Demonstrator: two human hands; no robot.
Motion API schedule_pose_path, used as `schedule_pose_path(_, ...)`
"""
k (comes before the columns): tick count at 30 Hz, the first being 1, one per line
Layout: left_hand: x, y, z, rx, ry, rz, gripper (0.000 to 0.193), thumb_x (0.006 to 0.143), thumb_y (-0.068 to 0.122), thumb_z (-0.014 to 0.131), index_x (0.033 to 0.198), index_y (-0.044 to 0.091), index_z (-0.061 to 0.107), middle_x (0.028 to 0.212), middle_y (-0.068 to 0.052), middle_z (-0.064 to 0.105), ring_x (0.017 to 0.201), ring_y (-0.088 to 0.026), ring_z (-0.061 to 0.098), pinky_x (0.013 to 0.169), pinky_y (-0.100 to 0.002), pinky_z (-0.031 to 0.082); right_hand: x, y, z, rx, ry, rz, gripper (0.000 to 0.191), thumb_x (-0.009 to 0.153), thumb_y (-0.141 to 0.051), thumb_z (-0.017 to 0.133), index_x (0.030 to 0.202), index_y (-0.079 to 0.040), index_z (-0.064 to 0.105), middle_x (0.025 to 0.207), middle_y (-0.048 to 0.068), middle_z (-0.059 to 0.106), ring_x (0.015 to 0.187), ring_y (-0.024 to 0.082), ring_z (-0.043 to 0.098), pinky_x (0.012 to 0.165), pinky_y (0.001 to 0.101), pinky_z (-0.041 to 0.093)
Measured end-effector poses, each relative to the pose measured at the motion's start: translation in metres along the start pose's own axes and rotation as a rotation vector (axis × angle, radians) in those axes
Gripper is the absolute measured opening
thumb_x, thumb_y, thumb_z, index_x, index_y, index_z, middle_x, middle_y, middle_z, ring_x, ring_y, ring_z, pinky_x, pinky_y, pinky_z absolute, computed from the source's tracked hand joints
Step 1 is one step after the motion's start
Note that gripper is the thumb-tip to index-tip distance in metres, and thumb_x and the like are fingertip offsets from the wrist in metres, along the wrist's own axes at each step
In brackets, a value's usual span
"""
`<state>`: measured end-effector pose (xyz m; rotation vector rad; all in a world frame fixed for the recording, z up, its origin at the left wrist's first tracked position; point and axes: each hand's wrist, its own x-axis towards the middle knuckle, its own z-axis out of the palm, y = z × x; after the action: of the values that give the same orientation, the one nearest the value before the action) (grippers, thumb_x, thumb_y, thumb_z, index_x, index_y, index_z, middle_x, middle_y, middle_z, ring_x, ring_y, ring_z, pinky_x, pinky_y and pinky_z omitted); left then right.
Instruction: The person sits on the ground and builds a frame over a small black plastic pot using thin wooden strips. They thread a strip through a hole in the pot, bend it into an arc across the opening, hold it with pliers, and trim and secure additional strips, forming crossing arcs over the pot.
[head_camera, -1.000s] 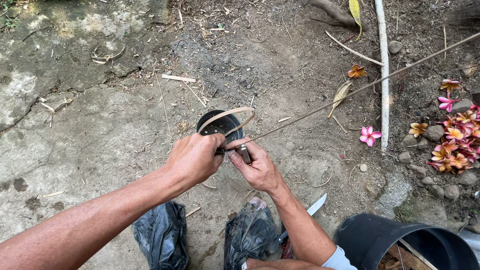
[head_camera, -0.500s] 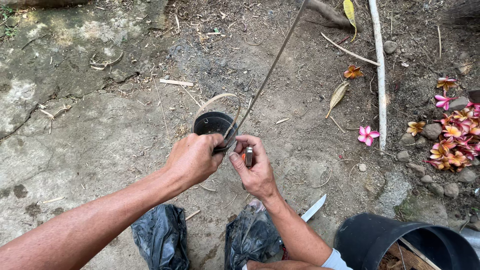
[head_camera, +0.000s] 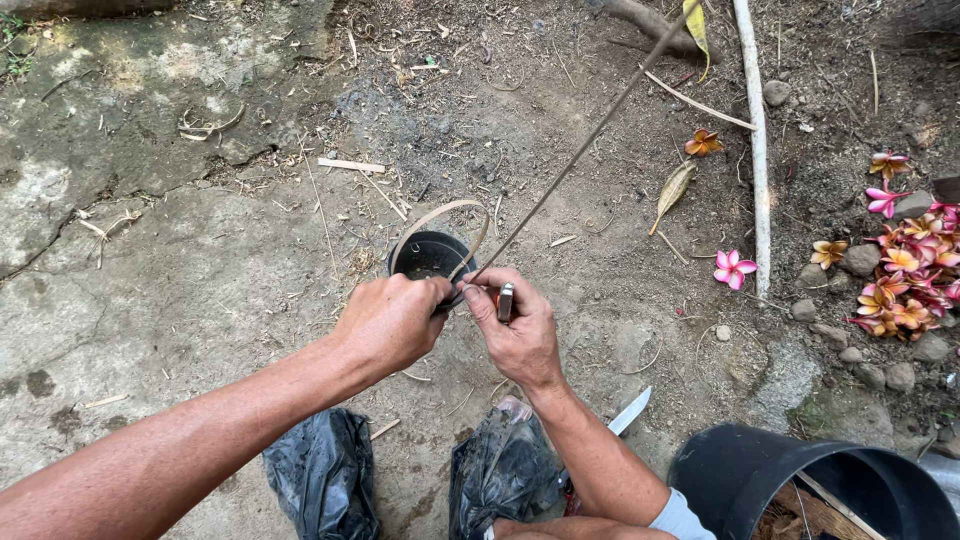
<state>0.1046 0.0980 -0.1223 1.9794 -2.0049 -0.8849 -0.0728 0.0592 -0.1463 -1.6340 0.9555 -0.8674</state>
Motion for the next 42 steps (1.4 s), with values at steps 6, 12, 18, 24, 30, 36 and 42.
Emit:
schedule_pose_path(6, -0.002, -0.002, 0.0, 0.019, -0.076, 0.006, 0.017, 0.093, 0.023, 0.067, 0.102, 0.009, 0.07, 0.074, -0.019, 0.074, 0.069, -0.036, 0.075, 0.061, -0.051, 0.06, 0.001, -0.004, 0.0, -0.054, -0.068, -0.027, 0.013, 0.101, -0.015, 0.07, 0.111, -0.007, 0.068, 0.091, 0.002, 0.073, 0.081, 0.007, 0.066, 0.071, 0.0251, 0.054)
schedule_pose_path(12, -0.004, 0.0, -0.003, 0.019, -0.07, 0.039, 0.02, 0.09, 0.024, 0.07, 0.104, 0.009, 0.071, 0.076, -0.019, 0.074, 0.072, -0.037, 0.075, 0.063, -0.052, 0.059, 0.004, -0.007, 0.0, -0.011, -0.102, -0.115, 0.014, 0.104, -0.017, 0.069, 0.113, -0.007, 0.065, 0.093, 0.002, 0.071, 0.084, 0.008, 0.066, 0.073, 0.0257, 0.055)
schedule_pose_path(18, -0.002, -0.001, 0.0, 0.012, -0.106, 0.012, 0.023, 0.09, 0.023, 0.069, 0.11, 0.012, 0.071, 0.079, -0.019, 0.075, 0.074, -0.036, 0.076, 0.066, -0.051, 0.06, 0.001, -0.004, -0.003, -0.059, -0.143, -0.143, 0.013, 0.101, -0.015, 0.071, 0.112, -0.008, 0.068, 0.086, 0.001, 0.07, 0.074, 0.007, 0.062, 0.064, 0.0259, 0.051)
schedule_pose_path(24, -0.001, -0.002, 0.004, 0.017, -0.15, -0.014, 0.026, 0.089, 0.027, 0.071, 0.11, 0.012, 0.071, 0.081, -0.02, 0.075, 0.078, -0.038, 0.075, 0.069, -0.053, 0.059, 0.001, -0.001, -0.002, -0.098, -0.16, -0.149, 0.013, 0.1, -0.015, 0.073, 0.11, -0.009, 0.068, 0.083, 0.0, 0.068, 0.071, 0.006, 0.061, 0.063, 0.0257, 0.051)
schedule_pose_path(30, -0.002, -0.003, 0.006, 0.009, -0.152, -0.013, 0.023, 0.09, 0.027, 0.071, 0.107, 0.012, 0.073, 0.081, -0.019, 0.075, 0.078, -0.037, 0.075, 0.07, -0.052, 0.059, 0.001, -0.003, -0.001, -0.086, -0.158, -0.126, 0.012, 0.101, -0.015, 0.073, 0.109, -0.008, 0.068, 0.083, 0.001, 0.066, 0.072, 0.007, 0.061, 0.063, 0.0259, 0.051)
schedule_pose_path(36, 0.002, -0.003, -0.004, -0.075, -0.137, -0.072, 0.021, 0.09, 0.026, 0.071, 0.106, 0.014, 0.077, 0.079, -0.014, 0.077, 0.072, -0.03, 0.077, 0.07, -0.047, 0.061, 0.004, -0.011, -0.001, -0.059, -0.042, -0.167, 0.023, 0.103, -0.02, 0.068, 0.121, -0.007, 0.063, 0.109, 0.006, 0.061, 0.08, 0.011, 0.06, 0.069, 0.0259, 0.058)
schedule_pose_path(42, 0.01, -0.007, -0.027, -0.388, -0.194, -0.385, 0.023, 0.093, 0.024, 0.069, 0.111, 0.011, 0.074, 0.083, -0.01, 0.08, 0.062, -0.017, 0.077, 0.061, -0.037, 0.062, 0.008, 0.003, -0.021, 0.741, 0.312, 0.609, 0.043, 0.088, -0.022, 0.073, 0.124, -0.01, 0.055, 0.098, 0.007, 0.056, 0.066, 0.014, 0.056, 0.058, 0.0315, 0.052)
